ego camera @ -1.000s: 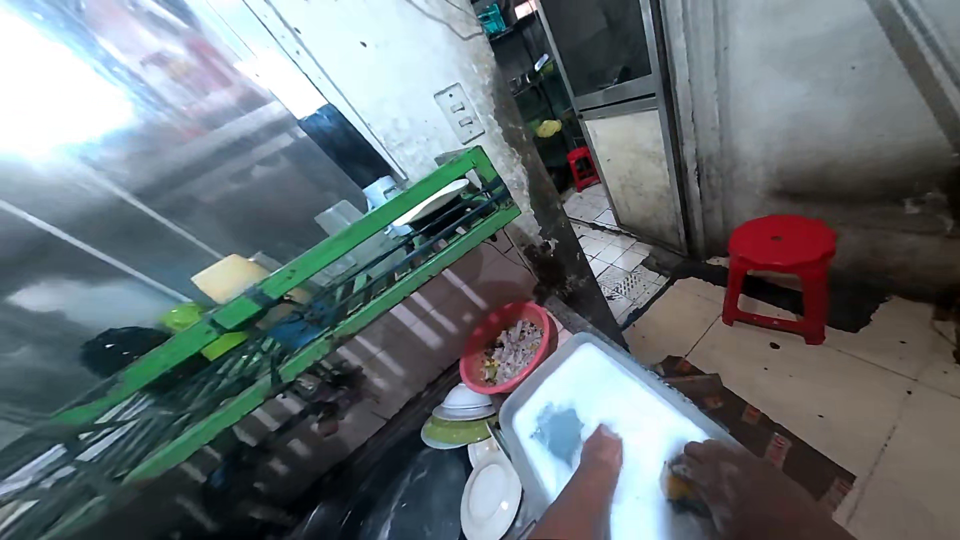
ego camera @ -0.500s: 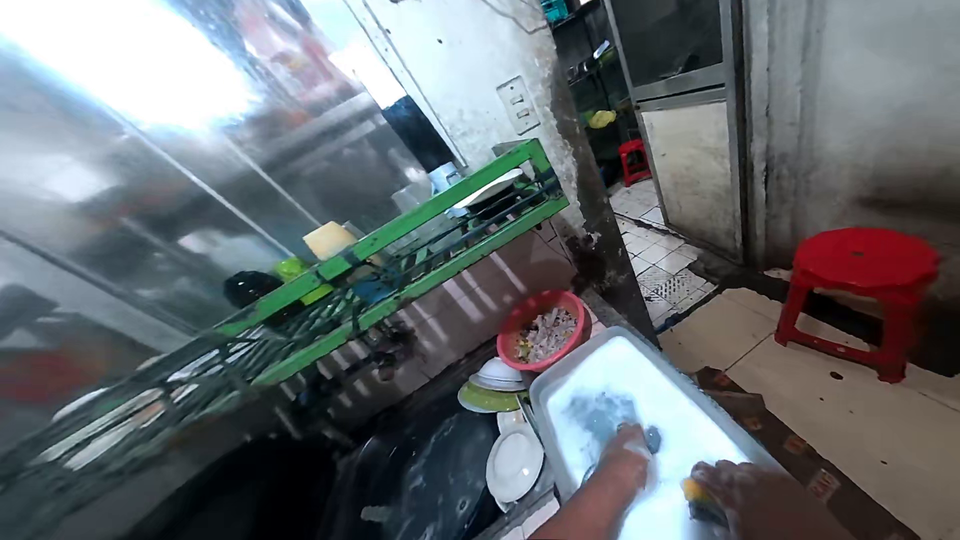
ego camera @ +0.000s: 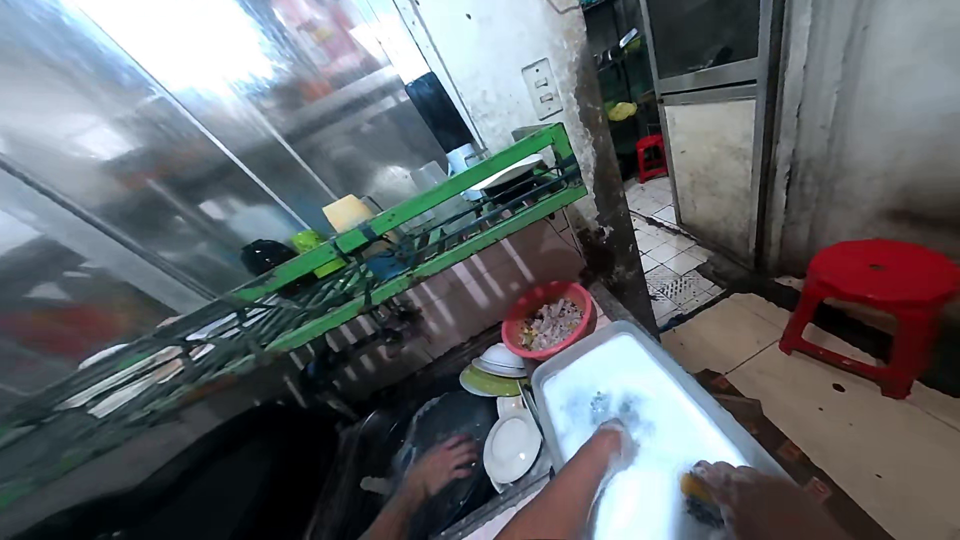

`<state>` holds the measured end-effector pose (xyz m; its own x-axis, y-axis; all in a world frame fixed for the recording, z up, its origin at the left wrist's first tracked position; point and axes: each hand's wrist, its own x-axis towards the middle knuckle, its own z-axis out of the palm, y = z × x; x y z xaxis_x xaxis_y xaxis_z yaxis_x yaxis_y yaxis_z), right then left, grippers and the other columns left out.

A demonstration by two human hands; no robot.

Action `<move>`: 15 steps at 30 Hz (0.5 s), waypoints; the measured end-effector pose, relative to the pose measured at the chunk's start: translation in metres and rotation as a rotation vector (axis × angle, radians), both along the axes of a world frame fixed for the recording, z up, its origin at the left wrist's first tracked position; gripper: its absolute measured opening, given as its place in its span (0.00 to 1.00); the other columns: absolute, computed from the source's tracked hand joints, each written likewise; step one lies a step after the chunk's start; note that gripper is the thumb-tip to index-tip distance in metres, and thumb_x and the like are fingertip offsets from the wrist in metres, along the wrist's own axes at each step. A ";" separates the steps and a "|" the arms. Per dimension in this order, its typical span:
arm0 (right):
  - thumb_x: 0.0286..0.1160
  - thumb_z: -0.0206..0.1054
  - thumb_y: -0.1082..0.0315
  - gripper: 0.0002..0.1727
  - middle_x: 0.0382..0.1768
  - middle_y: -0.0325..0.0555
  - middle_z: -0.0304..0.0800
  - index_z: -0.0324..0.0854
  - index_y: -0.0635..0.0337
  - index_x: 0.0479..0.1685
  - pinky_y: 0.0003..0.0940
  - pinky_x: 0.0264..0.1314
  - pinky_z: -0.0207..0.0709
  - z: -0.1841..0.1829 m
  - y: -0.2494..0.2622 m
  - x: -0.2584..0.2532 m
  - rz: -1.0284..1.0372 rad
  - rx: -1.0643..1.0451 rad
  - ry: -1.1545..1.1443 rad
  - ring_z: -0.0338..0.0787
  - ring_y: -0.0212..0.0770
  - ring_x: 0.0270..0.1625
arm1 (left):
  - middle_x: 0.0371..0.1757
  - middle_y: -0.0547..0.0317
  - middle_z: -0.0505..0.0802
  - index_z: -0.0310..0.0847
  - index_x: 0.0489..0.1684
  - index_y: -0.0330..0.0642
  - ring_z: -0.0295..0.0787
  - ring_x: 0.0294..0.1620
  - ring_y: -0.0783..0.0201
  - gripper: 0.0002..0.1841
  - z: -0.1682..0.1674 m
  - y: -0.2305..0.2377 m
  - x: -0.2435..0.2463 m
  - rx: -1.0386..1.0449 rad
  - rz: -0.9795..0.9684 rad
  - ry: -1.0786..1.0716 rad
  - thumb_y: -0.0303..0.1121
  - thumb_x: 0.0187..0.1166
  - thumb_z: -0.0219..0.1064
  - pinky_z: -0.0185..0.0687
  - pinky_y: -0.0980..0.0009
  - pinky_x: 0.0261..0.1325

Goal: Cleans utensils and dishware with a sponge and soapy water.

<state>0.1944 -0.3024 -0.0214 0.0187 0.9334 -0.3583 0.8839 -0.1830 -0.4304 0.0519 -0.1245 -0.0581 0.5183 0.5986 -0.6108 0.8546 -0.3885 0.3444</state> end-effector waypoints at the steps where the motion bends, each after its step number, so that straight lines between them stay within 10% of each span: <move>1: 0.80 0.66 0.57 0.27 0.68 0.64 0.86 0.77 0.58 0.76 0.70 0.64 0.77 0.000 0.000 0.000 -0.002 0.007 -0.005 0.86 0.69 0.68 | 0.77 0.30 0.79 0.69 0.79 0.25 0.73 0.81 0.42 0.25 -0.002 0.003 -0.003 -0.030 0.017 -0.020 0.35 0.89 0.59 0.65 0.49 0.84; 4: 0.80 0.64 0.59 0.26 0.68 0.63 0.86 0.77 0.55 0.77 0.71 0.64 0.77 -0.001 0.001 0.001 -0.010 -0.023 -0.009 0.86 0.68 0.69 | 0.72 0.39 0.84 0.70 0.80 0.33 0.81 0.74 0.50 0.25 -0.015 0.015 -0.009 -0.108 0.236 -0.254 0.30 0.83 0.62 0.74 0.53 0.78; 8: 0.81 0.62 0.62 0.26 0.70 0.63 0.86 0.78 0.60 0.77 0.70 0.66 0.76 -0.008 -0.001 0.002 0.026 0.053 -0.011 0.86 0.68 0.70 | 0.41 0.54 0.89 0.72 0.68 0.33 0.86 0.31 0.66 0.18 0.000 0.021 -0.009 -0.404 0.615 -0.774 0.22 0.81 0.62 0.85 0.70 0.37; 11: 0.81 0.63 0.63 0.26 0.72 0.63 0.84 0.77 0.61 0.78 0.72 0.67 0.75 -0.011 0.000 0.002 0.041 0.055 -0.017 0.85 0.68 0.72 | 0.39 0.52 0.90 0.69 0.66 0.31 0.88 0.35 0.64 0.16 0.010 0.023 -0.017 -0.466 0.611 -1.025 0.22 0.83 0.59 0.87 0.69 0.44; 15: 0.82 0.62 0.61 0.28 0.77 0.60 0.80 0.74 0.58 0.82 0.71 0.72 0.73 -0.008 0.005 0.002 0.044 -0.053 -0.020 0.80 0.66 0.77 | 0.34 0.59 0.93 0.83 0.57 0.36 0.90 0.38 0.66 0.13 0.006 0.021 -0.024 -0.435 0.559 -0.797 0.36 0.87 0.62 0.86 0.68 0.49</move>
